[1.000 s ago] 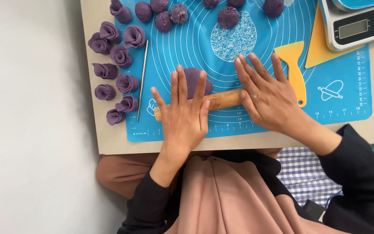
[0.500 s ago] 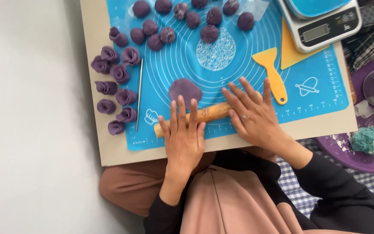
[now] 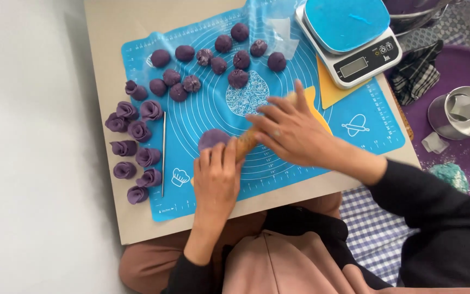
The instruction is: Shaping purple dough into decorative rose shapes using a rolling pin and a scraper on a silicone mat.
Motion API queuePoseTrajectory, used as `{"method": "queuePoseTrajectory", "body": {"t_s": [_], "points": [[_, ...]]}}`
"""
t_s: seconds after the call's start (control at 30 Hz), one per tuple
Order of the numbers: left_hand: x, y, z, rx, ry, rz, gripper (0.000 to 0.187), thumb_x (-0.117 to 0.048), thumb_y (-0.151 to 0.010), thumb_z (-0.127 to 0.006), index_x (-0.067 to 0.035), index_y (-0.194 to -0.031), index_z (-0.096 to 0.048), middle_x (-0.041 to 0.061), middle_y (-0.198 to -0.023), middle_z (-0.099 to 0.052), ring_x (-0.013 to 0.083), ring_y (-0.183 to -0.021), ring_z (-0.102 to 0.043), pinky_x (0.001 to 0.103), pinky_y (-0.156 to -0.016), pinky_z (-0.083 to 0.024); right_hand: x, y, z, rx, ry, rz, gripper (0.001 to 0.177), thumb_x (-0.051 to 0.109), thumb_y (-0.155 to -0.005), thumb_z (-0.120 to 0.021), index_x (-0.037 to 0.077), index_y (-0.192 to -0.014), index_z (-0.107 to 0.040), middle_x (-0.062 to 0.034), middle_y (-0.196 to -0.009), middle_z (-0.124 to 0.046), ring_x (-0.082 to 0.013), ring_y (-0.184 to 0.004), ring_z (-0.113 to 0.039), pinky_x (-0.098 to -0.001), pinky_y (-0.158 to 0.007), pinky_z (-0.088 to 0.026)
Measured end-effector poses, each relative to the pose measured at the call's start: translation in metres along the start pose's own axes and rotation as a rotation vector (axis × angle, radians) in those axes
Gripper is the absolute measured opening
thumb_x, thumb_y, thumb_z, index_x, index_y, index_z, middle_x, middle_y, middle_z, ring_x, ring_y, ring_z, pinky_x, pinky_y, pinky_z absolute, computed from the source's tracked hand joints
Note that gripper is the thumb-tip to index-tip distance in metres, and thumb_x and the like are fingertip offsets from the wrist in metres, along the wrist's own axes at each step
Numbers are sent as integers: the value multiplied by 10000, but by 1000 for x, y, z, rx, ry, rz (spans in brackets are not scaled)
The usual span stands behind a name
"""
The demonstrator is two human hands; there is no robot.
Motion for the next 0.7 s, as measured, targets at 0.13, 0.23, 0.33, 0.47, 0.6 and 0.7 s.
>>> {"method": "queuePoseTrajectory", "body": {"t_s": [0.13,0.23,0.33,0.47,0.6,0.7], "points": [[8,-21,-26,-36,19,1,514,-286,-818,-851,-141,-1270,-654,28,-1026,-624,210,-1036,-549,372,-919,-412,1,-54,-16,-186,1,92,476,491,-1111,-341,217,-1418,-581,-119,-1373,-584,-358,-1364,-473,-705,-1165,-90],[15,-26,-40,-43,40,14,446,-275,-812,-868,-120,-1186,-680,39,-996,-636,209,-1017,-540,382,-943,-384,3,-80,-29,-337,48,87,561,515,-1108,-313,214,-1558,-459,-169,-1430,-531,-414,-1378,-444,-728,-1147,-80],[19,-26,-40,-35,21,3,406,-282,-799,-875,-147,-1129,-680,13,-968,-627,182,-1002,-531,381,-976,-386,1,-84,-52,-366,-20,62,566,498,-1106,-262,234,-1575,-437,-165,-1469,-494,-427,-1432,-385,-727,-1155,-49],[40,-41,-35,34,392,154,284,-218,-989,-640,-45,-1210,-687,213,-1364,-468,393,-1266,-493,506,-1095,-411,-7,-83,-70,-105,-201,-44,555,509,-1109,-268,282,-1610,-345,-166,-1608,-329,-433,-1526,-198,-648,-1198,-76],[64,-65,-36,-18,192,291,448,-191,-1114,-419,-42,-1534,-461,300,-1618,-176,525,-1518,-154,674,-1201,-159,-10,-85,-83,30,-220,-43,559,489,-1099,-347,307,-1625,-296,-167,-1654,-248,-440,-1549,-99,-614,-1221,-101],[76,-54,-74,65,151,384,554,-270,-1112,-461,-108,-1623,-320,282,-1672,-63,537,-1532,-55,700,-1206,-125,-16,-94,-91,71,-277,6,661,384,-1023,-590,261,-1616,-326,-207,-1653,-213,-510,-1526,-83,-670,-1193,-172]]}}
Point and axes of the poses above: each hand's wrist, its own y-axis away from the middle knuckle, its own z-axis out of the back of the hand, x = y × z, the point moved 8 cm from there along -y, towards the middle knuckle
